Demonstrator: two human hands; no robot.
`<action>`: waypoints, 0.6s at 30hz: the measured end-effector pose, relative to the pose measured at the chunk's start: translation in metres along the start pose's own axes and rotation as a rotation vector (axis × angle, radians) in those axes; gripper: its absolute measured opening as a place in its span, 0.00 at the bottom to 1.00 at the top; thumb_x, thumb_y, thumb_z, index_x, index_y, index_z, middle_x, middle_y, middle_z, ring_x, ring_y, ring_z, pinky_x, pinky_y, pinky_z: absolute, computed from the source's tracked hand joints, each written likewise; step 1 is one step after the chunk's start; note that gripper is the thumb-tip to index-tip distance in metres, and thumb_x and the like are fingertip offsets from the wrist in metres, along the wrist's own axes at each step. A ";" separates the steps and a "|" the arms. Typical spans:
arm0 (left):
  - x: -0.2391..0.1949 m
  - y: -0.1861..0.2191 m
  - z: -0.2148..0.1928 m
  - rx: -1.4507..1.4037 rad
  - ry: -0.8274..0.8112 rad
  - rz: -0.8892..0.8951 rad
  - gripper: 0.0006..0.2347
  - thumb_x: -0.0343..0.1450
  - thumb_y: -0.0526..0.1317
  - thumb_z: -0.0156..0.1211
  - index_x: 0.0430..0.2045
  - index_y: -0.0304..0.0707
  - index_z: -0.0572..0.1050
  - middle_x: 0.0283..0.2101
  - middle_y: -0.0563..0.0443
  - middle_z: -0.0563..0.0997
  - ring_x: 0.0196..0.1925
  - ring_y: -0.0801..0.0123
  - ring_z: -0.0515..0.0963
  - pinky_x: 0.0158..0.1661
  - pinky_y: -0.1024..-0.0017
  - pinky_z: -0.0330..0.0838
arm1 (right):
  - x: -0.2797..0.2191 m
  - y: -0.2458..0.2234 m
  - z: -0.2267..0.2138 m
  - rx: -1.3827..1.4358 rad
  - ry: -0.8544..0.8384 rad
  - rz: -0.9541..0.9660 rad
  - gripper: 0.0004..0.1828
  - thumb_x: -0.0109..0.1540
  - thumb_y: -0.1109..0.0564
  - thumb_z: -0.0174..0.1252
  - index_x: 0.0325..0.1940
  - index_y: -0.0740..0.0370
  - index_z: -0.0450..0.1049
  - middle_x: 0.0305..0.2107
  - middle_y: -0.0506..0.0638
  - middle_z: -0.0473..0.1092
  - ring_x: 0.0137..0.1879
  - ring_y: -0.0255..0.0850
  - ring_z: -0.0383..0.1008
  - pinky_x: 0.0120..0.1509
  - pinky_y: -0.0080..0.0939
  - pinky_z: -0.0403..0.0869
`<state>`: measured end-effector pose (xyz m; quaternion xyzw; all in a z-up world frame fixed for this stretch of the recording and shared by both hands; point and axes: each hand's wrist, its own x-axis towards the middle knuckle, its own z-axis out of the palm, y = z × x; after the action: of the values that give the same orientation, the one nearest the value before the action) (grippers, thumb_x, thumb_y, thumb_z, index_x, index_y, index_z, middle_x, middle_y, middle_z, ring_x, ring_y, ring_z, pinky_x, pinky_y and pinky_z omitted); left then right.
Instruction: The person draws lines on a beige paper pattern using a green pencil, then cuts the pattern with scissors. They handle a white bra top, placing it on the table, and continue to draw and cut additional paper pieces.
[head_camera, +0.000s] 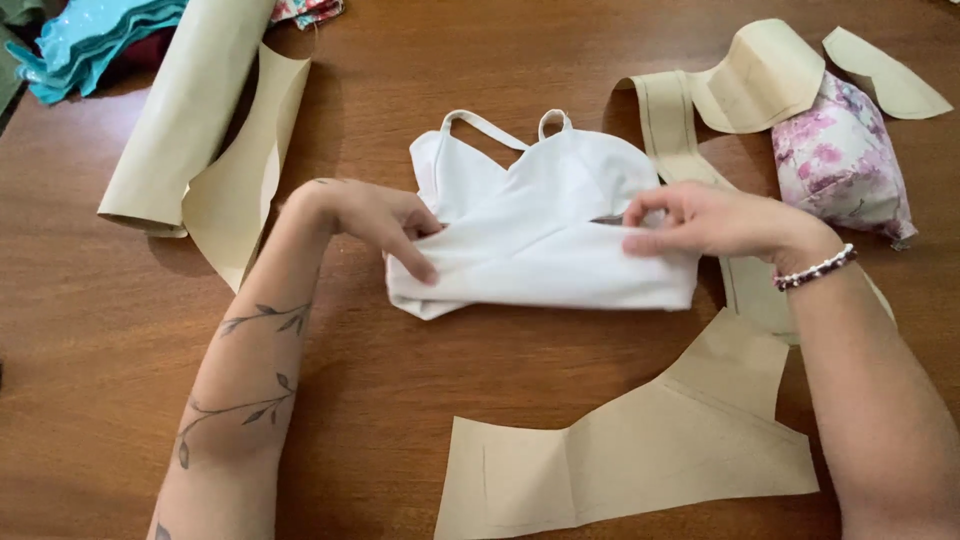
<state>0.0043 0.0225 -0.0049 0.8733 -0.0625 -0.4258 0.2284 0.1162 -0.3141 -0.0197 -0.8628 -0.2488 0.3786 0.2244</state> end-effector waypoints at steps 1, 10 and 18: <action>-0.004 0.010 0.002 -0.006 -0.003 0.000 0.15 0.62 0.48 0.66 0.37 0.42 0.84 0.33 0.64 0.76 0.36 0.79 0.71 0.38 0.80 0.61 | -0.008 -0.014 0.003 -0.001 -0.006 0.003 0.12 0.61 0.44 0.62 0.38 0.53 0.78 0.29 0.46 0.61 0.35 0.37 0.58 0.42 0.34 0.56; -0.023 0.048 0.017 0.198 0.244 -0.352 0.25 0.59 0.57 0.72 0.18 0.41 0.60 0.27 0.53 0.65 0.29 0.63 0.63 0.30 0.67 0.50 | -0.040 -0.042 0.003 -0.284 0.207 0.084 0.16 0.59 0.53 0.65 0.51 0.49 0.74 0.46 0.44 0.81 0.53 0.35 0.80 0.58 0.39 0.74; -0.009 0.066 0.046 0.468 0.546 0.017 0.24 0.66 0.59 0.64 0.52 0.51 0.71 0.49 0.50 0.81 0.50 0.50 0.79 0.47 0.49 0.72 | -0.096 -0.054 0.006 -0.292 0.412 -0.081 0.17 0.58 0.49 0.64 0.49 0.48 0.72 0.35 0.42 0.82 0.42 0.33 0.80 0.51 0.36 0.75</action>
<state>-0.0317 -0.0491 0.0068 0.9829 -0.1025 -0.1492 0.0341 0.0415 -0.3287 0.0597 -0.9344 -0.2841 0.1455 0.1582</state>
